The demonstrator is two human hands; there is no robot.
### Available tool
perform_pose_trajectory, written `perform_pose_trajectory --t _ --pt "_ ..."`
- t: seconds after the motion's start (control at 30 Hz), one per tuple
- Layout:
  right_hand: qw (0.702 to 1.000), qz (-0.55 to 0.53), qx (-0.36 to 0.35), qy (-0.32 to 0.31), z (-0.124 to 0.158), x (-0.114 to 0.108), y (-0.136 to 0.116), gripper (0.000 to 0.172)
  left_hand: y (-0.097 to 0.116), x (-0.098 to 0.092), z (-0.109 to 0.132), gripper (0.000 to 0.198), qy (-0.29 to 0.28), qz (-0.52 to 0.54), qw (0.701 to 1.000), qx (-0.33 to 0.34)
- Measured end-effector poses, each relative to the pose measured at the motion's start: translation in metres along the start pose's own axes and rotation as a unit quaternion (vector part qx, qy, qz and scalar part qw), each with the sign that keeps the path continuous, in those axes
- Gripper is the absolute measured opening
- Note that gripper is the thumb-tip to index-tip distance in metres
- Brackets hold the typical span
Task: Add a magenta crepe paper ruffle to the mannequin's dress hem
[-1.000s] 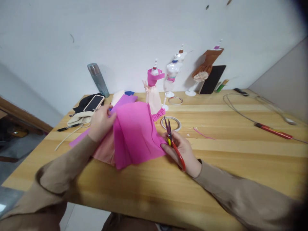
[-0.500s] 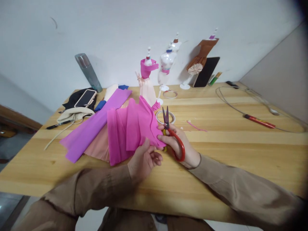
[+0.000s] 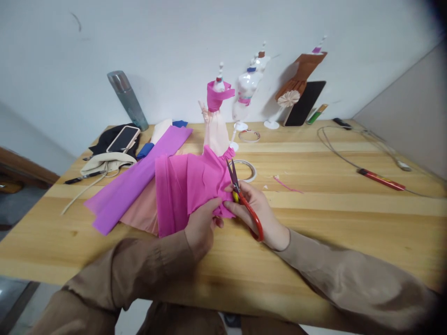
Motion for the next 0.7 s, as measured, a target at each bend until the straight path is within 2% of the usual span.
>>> perform_pose_trajectory --t 0.13,0.3,0.43,0.57,0.63,0.7 --pt "0.999 -0.037 0.021 -0.002 0.002 0.002 0.003 0.038 -0.003 -0.006 0.002 0.009 0.011 0.040 0.999 -0.019" --pt "0.994 -0.085 0.070 0.005 -0.005 -0.001 0.007 0.044 -0.008 -0.008 0.018 0.010 0.004 0.086 0.994 -0.061" --pt "0.991 -0.101 0.092 -0.004 -0.017 0.003 0.006 0.044 -0.013 -0.019 0.040 0.008 0.038 0.122 0.990 -0.055" --pt "0.985 -0.137 0.103 -0.018 -0.028 0.017 0.007 0.047 -0.014 -0.032 0.055 0.012 0.076 0.130 0.988 -0.039" --pt "0.987 -0.133 0.087 0.000 -0.032 0.021 0.007 0.048 -0.015 -0.035 0.057 0.015 0.089 0.133 0.986 -0.046" --pt "0.995 -0.090 0.018 0.028 -0.035 0.019 0.003 0.044 -0.015 -0.038 0.057 0.016 0.100 0.140 0.984 -0.048"
Point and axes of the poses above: each hand's wrist, its own z-axis away from the middle knuckle, its own x-axis out of the palm, y = z × x, the point moved 5 cm from there along -z, towards the middle knuckle
